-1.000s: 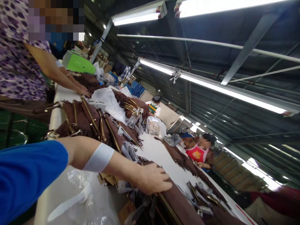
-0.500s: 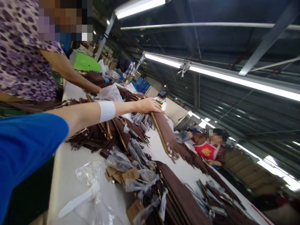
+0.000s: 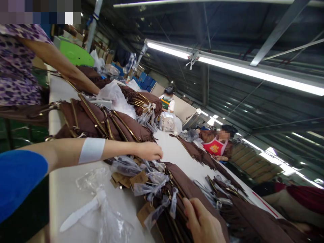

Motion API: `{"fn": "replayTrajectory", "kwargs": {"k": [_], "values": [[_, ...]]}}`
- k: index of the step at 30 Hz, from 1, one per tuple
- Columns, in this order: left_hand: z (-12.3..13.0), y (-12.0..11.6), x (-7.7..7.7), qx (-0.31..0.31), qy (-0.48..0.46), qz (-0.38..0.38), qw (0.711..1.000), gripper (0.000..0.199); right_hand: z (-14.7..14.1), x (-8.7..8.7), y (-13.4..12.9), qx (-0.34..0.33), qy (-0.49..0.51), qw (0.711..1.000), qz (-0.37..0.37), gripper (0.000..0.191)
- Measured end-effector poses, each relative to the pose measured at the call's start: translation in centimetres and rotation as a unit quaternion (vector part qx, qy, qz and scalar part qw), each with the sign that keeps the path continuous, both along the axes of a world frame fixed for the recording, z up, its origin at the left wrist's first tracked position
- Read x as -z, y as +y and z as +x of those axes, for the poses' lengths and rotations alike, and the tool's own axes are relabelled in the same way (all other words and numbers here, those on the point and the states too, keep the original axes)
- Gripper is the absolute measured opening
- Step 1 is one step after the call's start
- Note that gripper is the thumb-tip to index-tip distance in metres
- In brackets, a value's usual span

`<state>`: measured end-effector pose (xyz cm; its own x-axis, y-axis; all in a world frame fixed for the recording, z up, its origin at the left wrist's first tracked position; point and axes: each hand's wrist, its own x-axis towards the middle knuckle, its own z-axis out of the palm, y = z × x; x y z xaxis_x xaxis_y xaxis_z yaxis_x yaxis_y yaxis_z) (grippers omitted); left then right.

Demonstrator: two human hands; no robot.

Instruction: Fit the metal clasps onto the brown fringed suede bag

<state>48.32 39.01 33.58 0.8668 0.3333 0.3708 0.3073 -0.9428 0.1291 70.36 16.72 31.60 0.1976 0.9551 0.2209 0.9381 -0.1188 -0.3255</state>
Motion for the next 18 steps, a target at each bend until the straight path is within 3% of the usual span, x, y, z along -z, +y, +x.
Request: {"fn": "replayTrajectory", "kwargs": {"k": [2,5,9,11,14,18], "values": [[3.2,-2.0,0.9,0.052,0.018,-0.009,0.998,0.022,-2.1,-0.4,1.5,0.013,-0.101,0.995,-0.017,0.036],[6.6,-3.3,1.6,0.075,0.032,-0.011,0.997,0.028,-4.4,-0.6,3.0,0.057,-0.198,0.979,0.000,0.022],[7.7,-2.3,1.7,0.052,0.028,-0.008,0.998,0.017,-4.5,-0.2,4.2,0.059,-0.223,0.973,0.027,0.018],[7.7,-1.8,1.3,0.043,0.020,-0.008,0.999,0.013,-4.0,0.0,4.6,0.033,-0.228,0.972,0.051,0.017],[7.7,-1.8,-0.2,0.049,0.003,-0.006,0.999,0.014,-3.2,-0.2,5.3,-0.045,-0.233,0.961,0.140,0.036],[7.9,-2.7,-2.8,0.084,-0.013,-0.003,0.996,0.014,-2.4,-1.8,5.6,-0.115,-0.220,0.932,0.264,0.032]]}}
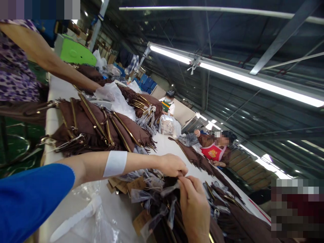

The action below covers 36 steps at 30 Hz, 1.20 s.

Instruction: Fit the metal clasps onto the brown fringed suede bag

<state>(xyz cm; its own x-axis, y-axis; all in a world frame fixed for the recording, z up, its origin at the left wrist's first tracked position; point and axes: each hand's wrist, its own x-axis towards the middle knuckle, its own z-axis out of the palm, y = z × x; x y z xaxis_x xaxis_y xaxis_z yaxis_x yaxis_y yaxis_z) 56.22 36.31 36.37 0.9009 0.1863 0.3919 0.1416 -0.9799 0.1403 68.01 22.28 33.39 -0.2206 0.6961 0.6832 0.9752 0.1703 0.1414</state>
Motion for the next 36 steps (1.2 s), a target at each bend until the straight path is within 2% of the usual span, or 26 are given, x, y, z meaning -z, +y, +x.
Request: {"fn": "replayTrajectory", "kwargs": {"k": [5,7,11,13,19,25,29,32,36], "values": [[-0.4,-0.6,-2.0,0.033,-0.004,-0.014,0.999,0.017,1.5,-1.7,-1.1,-0.090,-0.042,0.995,-0.030,0.035],[-0.6,-0.7,-2.1,0.045,0.000,-0.030,0.999,0.019,1.9,-1.6,-1.7,-0.081,-0.081,0.993,-0.039,0.039],[-0.9,-1.0,-1.6,0.060,0.005,-0.057,0.997,0.015,1.9,-0.9,-2.3,-0.033,-0.193,0.981,-0.002,0.040],[-1.0,-1.2,-1.3,0.063,0.003,-0.063,0.996,0.013,1.8,-0.6,-2.3,-0.033,-0.209,0.977,-0.002,0.038],[-1.2,-1.2,-0.8,0.059,0.004,-0.063,0.996,0.014,2.1,0.2,-1.6,-0.055,-0.180,0.982,0.016,0.031],[-1.3,-0.8,-0.6,0.056,0.024,-0.064,0.996,0.014,2.5,0.7,-1.4,-0.054,-0.153,0.987,0.014,0.040],[-1.6,-0.9,-0.6,0.045,0.037,-0.059,0.997,0.015,2.7,0.4,-1.6,-0.092,-0.030,0.995,-0.026,0.042],[-1.8,-1.3,-0.7,0.032,0.045,-0.051,0.997,0.014,2.2,0.0,-1.7,-0.135,0.058,0.988,-0.053,0.035],[-2.2,-1.9,-0.9,-0.003,0.043,-0.033,0.999,0.015,1.2,-0.7,-1.6,-0.144,0.011,0.989,0.001,0.034]]}}
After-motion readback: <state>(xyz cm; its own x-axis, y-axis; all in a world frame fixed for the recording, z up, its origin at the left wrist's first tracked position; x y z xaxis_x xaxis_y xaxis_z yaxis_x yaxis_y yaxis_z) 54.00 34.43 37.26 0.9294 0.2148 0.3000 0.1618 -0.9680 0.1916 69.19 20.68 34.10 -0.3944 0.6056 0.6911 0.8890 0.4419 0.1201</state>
